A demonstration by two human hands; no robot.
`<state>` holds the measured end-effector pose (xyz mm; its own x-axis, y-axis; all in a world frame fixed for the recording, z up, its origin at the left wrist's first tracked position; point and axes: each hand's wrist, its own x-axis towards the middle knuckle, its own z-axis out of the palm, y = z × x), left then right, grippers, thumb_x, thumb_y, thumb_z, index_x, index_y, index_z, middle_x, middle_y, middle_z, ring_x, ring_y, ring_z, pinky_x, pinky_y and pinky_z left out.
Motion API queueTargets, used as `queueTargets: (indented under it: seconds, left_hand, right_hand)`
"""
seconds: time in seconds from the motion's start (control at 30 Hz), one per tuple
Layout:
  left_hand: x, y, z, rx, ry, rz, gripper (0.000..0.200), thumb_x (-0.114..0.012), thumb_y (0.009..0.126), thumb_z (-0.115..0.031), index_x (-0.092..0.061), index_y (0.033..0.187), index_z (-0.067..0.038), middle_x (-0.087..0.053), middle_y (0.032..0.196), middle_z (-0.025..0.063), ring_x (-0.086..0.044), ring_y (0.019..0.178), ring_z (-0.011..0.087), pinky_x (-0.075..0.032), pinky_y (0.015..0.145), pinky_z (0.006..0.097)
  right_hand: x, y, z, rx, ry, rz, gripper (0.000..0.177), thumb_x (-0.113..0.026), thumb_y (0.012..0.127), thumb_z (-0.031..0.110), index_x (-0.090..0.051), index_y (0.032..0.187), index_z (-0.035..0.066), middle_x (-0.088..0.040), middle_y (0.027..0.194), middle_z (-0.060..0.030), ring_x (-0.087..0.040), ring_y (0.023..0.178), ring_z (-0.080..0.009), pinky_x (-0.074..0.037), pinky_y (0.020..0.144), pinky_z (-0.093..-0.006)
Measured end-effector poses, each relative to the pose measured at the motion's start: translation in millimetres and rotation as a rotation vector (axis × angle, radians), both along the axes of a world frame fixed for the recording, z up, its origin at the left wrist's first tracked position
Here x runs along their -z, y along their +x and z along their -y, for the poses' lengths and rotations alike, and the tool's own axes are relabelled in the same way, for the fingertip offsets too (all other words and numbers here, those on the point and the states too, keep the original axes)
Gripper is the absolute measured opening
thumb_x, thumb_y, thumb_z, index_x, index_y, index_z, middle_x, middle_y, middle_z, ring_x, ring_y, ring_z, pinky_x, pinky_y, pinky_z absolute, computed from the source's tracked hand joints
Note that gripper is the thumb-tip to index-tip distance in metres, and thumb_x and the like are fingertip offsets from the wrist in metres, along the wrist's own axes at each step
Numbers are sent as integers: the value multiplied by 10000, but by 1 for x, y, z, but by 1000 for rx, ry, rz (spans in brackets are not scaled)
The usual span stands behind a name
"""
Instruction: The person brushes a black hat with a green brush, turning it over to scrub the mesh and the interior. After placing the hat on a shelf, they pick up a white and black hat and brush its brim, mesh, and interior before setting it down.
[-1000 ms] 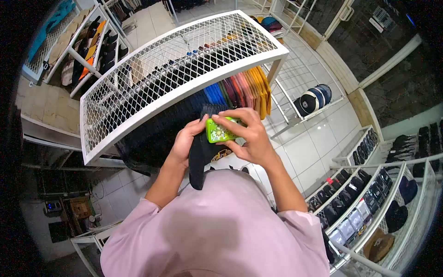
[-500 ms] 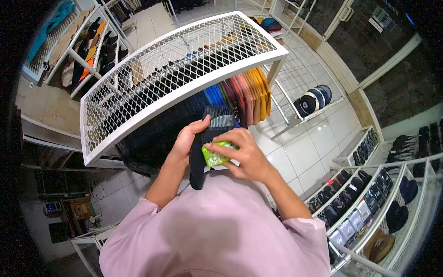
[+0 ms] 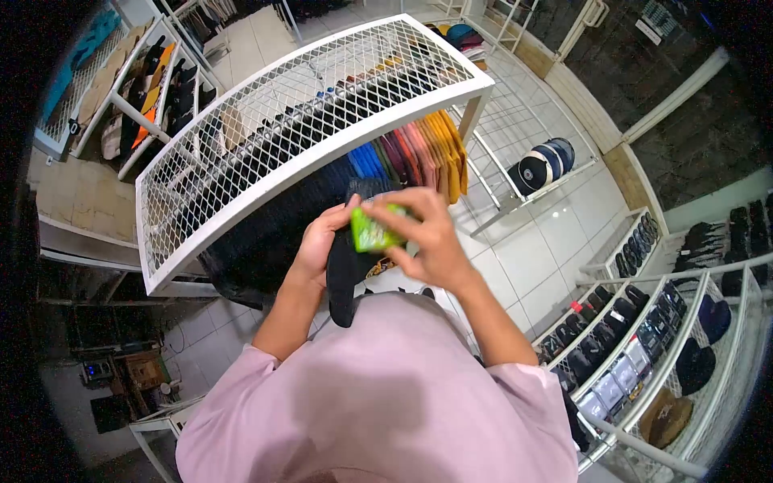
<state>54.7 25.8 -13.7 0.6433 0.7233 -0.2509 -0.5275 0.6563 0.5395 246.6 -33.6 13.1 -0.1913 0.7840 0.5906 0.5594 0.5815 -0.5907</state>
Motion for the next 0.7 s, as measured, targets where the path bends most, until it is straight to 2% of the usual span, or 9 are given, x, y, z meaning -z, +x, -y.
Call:
queueTargets:
  seconds: [0.1,0.2,0.27,0.33,0.4,0.47,0.53,0.6,0.7]
  left_hand:
    - [1,-9,-9,12,-23,-17,356,-512,1081,-293,-640,1187,22,-732,1072,152,-749,914,259,-633,829,390]
    - [-7,-8,-2,40,-17,-32,318,-523,1081,-280,-649,1162,0,-732,1038,123,-744,885,214,-628,794,355]
    - [-13,0,4,28,-45,-71,281,-548,1074,-269,-670,1130,-23,-735,1000,89,-736,863,167,-619,774,311]
    - [-4,-2,0,43,-33,-74,285,-549,1073,-272,-674,1136,-24,-734,1011,86,-732,870,161,-616,792,311]
    - [6,-9,-6,76,-72,-52,311,-526,1079,-275,-656,1172,-8,-729,1069,114,-740,884,207,-626,815,355]
    - [4,-7,-3,96,-106,-9,302,-528,1077,-263,-652,1178,-8,-728,1076,118,-739,880,214,-624,834,364]
    - [5,0,0,28,-157,61,307,-524,1077,-260,-647,1194,-4,-729,1061,125,-740,888,226,-626,838,377]
    - [1,-2,-4,96,-77,61,321,-508,1082,-257,-634,1219,5,-728,1089,144,-741,914,242,-624,854,393]
    - [-17,-9,-9,35,-9,-19,321,-505,1090,-272,-633,1192,4,-734,1073,143,-748,889,222,-629,799,358]
  right_hand:
    - [10,-7,20,-256,-56,112,666,-781,651,20,-719,1294,182,-665,1204,-68,-597,1112,-283,-431,1017,-432]
    - [10,4,9,-170,-45,83,633,-781,679,31,-720,1292,175,-665,1204,-72,-597,1117,-286,-437,1013,-433]
    - [4,7,-5,68,-34,-21,614,-780,689,28,-720,1286,158,-666,1217,-83,-599,1125,-297,-453,986,-433]
    - [6,6,-3,-34,10,44,625,-778,686,30,-722,1291,177,-662,1211,-72,-597,1115,-291,-448,995,-437]
    - [-1,-1,13,-251,-35,196,638,-790,680,54,-720,1299,191,-658,1197,-56,-590,1101,-279,-439,1000,-438]
    - [5,4,9,-285,-30,157,636,-794,687,63,-715,1305,193,-660,1197,-59,-596,1101,-282,-438,997,-440]
    - [4,12,-7,-85,-1,100,639,-796,697,70,-708,1317,200,-657,1197,-62,-602,1096,-283,-439,997,-441]
    - [-3,7,-6,-45,-29,14,651,-797,692,63,-705,1320,205,-657,1198,-62,-606,1090,-285,-444,997,-447]
    - [0,-8,18,-270,-39,175,651,-788,694,52,-708,1315,231,-662,1201,-51,-604,1096,-279,-439,1016,-474]
